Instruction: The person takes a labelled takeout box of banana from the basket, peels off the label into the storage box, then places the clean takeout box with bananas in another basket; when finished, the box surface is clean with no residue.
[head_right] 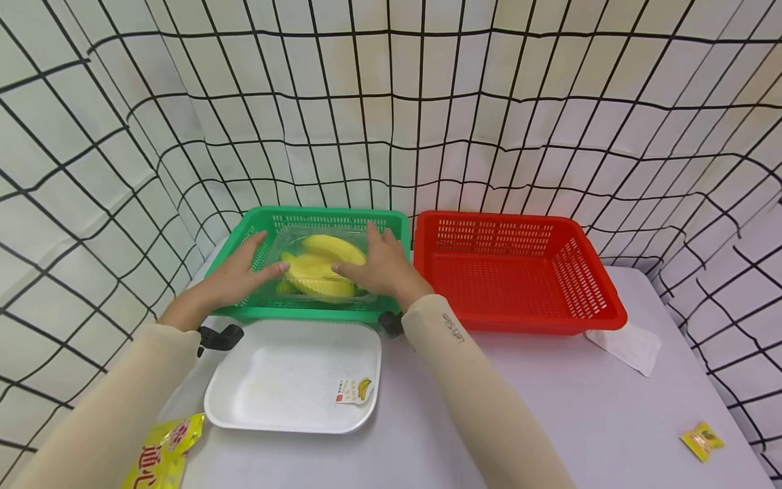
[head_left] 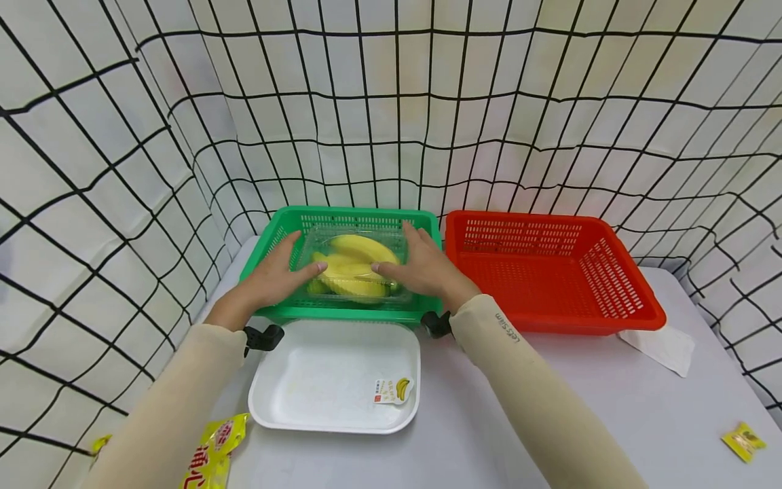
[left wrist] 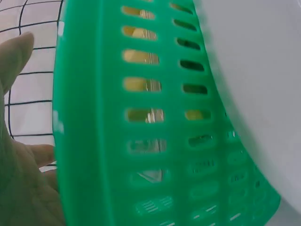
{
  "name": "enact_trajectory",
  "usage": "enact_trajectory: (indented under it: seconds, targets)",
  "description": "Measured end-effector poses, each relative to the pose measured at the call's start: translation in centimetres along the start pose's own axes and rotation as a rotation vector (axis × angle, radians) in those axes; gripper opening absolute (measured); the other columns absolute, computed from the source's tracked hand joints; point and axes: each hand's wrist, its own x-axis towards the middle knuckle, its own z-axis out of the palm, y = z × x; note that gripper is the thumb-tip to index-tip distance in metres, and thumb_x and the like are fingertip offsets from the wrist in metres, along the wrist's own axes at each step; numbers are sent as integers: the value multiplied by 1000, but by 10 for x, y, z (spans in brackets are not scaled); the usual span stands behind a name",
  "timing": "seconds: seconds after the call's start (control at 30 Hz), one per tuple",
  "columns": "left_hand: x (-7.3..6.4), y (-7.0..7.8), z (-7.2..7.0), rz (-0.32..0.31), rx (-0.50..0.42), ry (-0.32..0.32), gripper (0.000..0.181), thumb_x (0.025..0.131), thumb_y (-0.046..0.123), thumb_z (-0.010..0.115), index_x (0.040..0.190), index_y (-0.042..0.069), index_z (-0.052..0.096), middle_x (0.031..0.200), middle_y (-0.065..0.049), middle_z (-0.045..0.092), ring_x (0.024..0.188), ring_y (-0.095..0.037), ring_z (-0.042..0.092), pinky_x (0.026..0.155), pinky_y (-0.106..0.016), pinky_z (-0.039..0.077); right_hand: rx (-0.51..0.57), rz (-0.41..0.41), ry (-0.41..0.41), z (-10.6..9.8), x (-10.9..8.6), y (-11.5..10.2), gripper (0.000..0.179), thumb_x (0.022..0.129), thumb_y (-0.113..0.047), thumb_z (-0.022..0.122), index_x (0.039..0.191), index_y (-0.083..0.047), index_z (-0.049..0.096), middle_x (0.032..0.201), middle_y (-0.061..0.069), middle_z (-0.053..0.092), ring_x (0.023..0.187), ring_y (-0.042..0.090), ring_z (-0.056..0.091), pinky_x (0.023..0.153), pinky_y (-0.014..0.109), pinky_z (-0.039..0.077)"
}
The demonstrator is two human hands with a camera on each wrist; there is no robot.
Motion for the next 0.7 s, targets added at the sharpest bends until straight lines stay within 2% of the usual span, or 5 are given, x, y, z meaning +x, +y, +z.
enact_trajectory:
  seconds: [0.17,0.3,0.43,0.7]
  targets:
    - [0,8,1,33,86,71,103,100,70,48,168,9,-1,173,-22,2,157,-50,5,119,-76,8,-148,-1,61,-6,-5,4,109,91,-69,63,170,-25,2,175,13,1,160,41,5,120,72,20]
    - [-1,15,2,48,185,110,103,99,75,42,168,11,0,174,-20,-4,157,-50,-4,117,-79,-1,-238,20,74,-8,-6,10,108,92,-75,54,169,-27,-5,175,14,-8,159,47,-1,119,76,11]
    - [-2,20,4,36,246,89,105,97,80,36,168,15,-6,174,-15,-11,157,-48,-11,116,-79,-6,-272,35,72,-8,-6,15,107,92,-79,49,168,-29,-7,175,13,-11,158,49,-3,118,78,8]
    - [0,29,7,30,272,50,105,97,83,31,167,19,-11,174,-11,-15,157,-47,-15,116,-78,-9,-312,62,86,-10,-8,22,106,92,-79,47,168,-29,-6,174,12,-14,158,50,-4,119,77,5]
